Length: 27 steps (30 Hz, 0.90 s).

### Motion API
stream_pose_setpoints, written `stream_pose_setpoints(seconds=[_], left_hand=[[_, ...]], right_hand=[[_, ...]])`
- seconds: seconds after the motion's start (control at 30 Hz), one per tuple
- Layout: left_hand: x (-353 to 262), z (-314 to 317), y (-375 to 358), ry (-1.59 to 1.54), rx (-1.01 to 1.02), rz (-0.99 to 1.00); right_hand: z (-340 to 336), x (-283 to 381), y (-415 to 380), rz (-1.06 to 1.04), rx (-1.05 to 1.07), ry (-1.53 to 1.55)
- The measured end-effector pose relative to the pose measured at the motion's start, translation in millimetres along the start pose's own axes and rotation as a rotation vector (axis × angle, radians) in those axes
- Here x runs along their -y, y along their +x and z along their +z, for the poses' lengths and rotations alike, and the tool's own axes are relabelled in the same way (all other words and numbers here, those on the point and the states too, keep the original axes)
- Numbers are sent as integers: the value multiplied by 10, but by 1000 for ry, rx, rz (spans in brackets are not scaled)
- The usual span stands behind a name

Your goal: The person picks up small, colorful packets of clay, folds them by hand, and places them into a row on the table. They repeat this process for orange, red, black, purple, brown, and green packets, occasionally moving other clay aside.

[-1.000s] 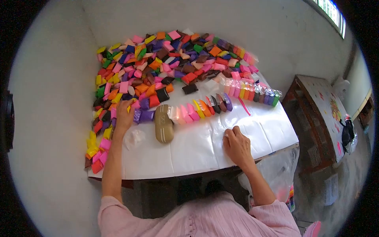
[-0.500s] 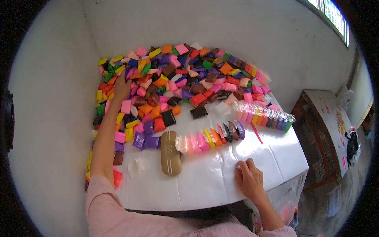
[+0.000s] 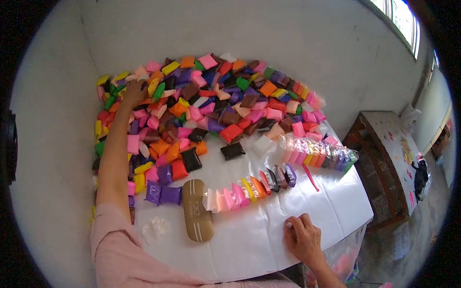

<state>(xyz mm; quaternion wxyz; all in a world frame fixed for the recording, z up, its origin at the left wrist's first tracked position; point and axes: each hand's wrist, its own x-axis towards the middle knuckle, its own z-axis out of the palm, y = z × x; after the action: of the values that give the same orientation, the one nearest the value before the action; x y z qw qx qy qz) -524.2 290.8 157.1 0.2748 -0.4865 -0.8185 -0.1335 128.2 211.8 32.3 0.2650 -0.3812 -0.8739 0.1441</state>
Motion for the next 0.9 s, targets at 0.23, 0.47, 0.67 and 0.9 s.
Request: stream_pose_setpoints(seconds=[0.23,0.47,0.67,0.9], left_hand=[[309,-409,-592,-271,120,-26],[489,-802,-1395,-279,324,-26],[332,-1224,-1811,-388,402,-141],[596,-1208,-1596,-473,-89,-242]], right_hand=[[20,-14,-16,-29,-17,-9],[13,-38,-35,-84,-28,-22],[8,-19,-49,-91,-31,-26],[78,-87,-60,-87,-56,-17]])
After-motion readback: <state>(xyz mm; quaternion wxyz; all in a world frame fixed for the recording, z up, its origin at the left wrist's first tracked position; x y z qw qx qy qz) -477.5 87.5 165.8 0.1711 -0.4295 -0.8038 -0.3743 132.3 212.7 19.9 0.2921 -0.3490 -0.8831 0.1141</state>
